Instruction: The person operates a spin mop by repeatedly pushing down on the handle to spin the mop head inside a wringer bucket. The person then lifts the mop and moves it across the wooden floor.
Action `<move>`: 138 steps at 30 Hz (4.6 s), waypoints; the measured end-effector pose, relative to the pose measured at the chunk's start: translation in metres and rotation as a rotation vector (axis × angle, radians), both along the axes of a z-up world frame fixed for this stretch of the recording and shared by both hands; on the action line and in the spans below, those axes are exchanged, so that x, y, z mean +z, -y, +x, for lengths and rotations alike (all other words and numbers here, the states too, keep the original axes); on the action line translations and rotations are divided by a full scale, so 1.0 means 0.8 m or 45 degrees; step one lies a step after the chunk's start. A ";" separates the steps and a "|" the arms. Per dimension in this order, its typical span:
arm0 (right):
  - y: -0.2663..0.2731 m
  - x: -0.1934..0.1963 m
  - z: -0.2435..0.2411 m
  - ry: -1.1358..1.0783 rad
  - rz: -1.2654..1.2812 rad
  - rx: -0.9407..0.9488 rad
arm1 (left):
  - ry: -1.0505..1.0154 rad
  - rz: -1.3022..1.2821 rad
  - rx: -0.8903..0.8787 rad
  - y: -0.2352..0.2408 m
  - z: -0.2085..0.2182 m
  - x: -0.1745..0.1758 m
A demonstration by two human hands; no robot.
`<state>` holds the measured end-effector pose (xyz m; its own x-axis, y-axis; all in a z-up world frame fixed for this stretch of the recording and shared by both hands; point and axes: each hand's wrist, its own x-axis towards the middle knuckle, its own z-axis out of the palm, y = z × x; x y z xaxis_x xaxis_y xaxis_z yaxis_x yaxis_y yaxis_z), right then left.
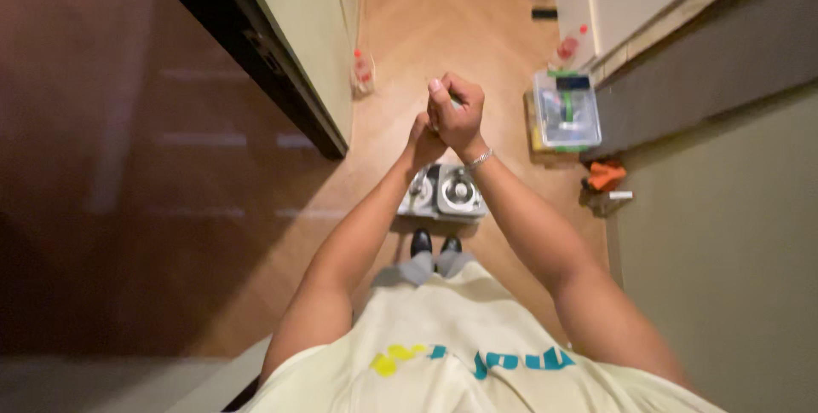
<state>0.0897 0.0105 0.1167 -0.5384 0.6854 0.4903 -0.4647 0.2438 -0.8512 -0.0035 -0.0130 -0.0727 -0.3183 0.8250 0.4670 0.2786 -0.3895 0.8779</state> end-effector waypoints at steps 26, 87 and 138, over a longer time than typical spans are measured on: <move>-0.027 -0.015 0.026 0.438 0.382 0.236 | -0.336 -0.263 -0.014 0.005 -0.022 -0.013; -0.005 0.061 0.014 0.161 0.094 -0.154 | -0.151 -0.023 0.071 0.001 0.012 0.118; -0.003 0.007 0.005 -0.018 -0.141 -0.085 | 0.018 0.064 0.083 -0.004 0.017 0.048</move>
<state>0.0934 0.0129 0.1220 -0.4833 0.7701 0.4164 -0.4624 0.1793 -0.8684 0.0098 -0.0101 -0.0343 -0.3771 0.7781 0.5023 0.2928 -0.4144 0.8617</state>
